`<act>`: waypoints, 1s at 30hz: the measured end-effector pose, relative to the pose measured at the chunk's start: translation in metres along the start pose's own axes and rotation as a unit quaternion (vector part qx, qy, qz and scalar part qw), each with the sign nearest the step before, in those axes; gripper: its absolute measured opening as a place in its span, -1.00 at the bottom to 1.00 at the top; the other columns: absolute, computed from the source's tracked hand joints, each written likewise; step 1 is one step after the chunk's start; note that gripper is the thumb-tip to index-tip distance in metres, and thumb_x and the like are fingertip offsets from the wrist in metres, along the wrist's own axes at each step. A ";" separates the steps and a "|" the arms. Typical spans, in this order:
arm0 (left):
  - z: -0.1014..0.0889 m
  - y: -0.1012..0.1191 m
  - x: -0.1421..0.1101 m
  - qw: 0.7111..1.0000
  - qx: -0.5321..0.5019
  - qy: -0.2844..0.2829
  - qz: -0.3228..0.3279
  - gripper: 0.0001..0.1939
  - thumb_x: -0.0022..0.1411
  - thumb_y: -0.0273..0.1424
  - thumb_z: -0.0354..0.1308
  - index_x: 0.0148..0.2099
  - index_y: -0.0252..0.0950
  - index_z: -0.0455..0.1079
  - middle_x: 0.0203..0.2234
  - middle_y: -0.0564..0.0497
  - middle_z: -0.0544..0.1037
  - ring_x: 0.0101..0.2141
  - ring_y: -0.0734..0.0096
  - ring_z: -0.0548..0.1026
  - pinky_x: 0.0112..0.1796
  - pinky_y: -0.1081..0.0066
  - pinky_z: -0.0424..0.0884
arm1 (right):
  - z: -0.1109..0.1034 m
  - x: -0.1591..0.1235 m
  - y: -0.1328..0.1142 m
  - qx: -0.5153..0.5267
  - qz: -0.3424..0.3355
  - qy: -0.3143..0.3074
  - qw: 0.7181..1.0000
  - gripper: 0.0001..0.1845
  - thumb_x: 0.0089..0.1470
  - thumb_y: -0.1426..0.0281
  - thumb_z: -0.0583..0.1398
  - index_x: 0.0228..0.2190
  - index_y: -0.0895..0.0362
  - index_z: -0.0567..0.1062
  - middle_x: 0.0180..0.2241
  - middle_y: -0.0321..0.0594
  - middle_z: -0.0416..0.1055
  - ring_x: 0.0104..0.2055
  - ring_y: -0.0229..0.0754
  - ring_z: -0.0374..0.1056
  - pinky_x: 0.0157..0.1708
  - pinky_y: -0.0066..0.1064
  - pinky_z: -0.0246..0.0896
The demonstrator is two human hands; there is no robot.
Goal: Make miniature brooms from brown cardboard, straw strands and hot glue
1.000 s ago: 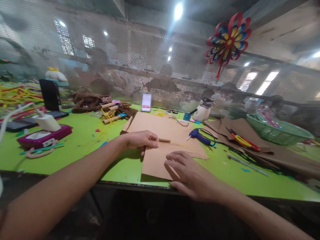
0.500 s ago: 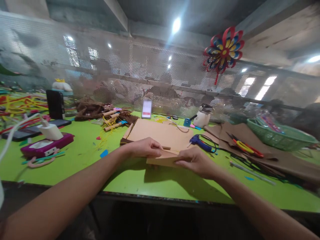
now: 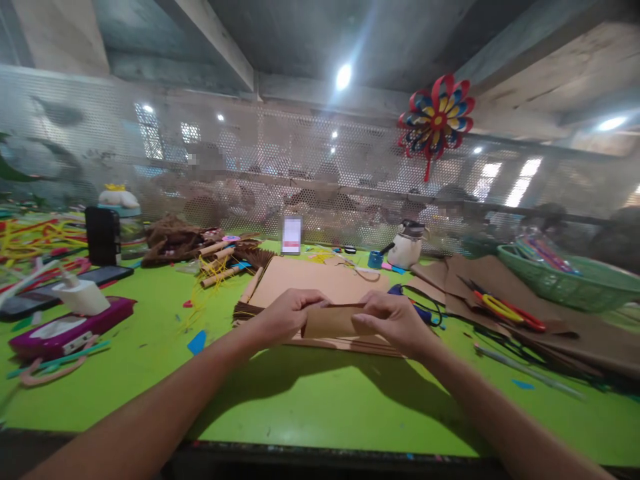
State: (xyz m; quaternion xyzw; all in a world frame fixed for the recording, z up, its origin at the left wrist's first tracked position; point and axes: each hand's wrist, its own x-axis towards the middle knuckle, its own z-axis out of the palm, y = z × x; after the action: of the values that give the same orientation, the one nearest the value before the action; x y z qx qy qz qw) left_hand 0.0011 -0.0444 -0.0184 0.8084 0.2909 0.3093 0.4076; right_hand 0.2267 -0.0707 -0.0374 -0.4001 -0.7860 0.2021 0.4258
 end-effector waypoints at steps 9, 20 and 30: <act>0.011 0.013 -0.004 0.974 -0.206 0.007 -0.091 -0.46 -0.04 -0.13 0.26 -0.09 -0.38 0.38 -0.18 -0.20 0.47 -0.26 0.21 0.47 -0.33 0.31 0.43 | 0.000 -0.008 -0.004 -0.028 0.001 0.049 0.998 -0.78 -0.03 0.36 0.23 -0.63 0.20 0.47 -0.59 -0.27 0.31 -0.53 -0.32 0.21 -0.53 -0.50 0.06; 0.023 -0.002 0.002 0.981 -0.157 0.069 -0.091 -0.61 -0.08 -0.25 0.30 -0.24 -0.40 0.40 -0.56 0.05 0.46 -0.57 0.48 0.43 -0.52 0.47 0.38 | 0.008 -0.015 -0.008 -0.047 0.022 0.121 0.991 -0.89 -0.08 0.38 0.24 -0.53 0.18 0.46 -0.55 -0.27 0.38 -0.50 -0.28 0.26 -0.51 -0.50 0.09; 0.023 -0.004 0.001 0.988 -0.100 0.094 -0.067 -0.67 -0.05 -0.23 0.26 -0.29 -0.37 0.44 -0.52 0.00 0.50 -0.51 0.46 0.41 -0.51 0.50 0.32 | 0.009 -0.017 -0.007 -0.031 0.029 0.122 0.992 -0.81 -0.07 0.29 0.25 -0.39 0.14 0.48 -0.49 -0.26 0.42 -0.45 -0.25 0.31 -0.46 -0.48 0.17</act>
State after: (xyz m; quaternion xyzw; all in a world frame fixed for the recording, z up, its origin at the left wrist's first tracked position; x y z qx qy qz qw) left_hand 0.0177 -0.0523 -0.0325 0.7097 0.3490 0.3830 0.4773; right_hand 0.2219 -0.0882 -0.0466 -0.4574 -0.7219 0.1398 0.5002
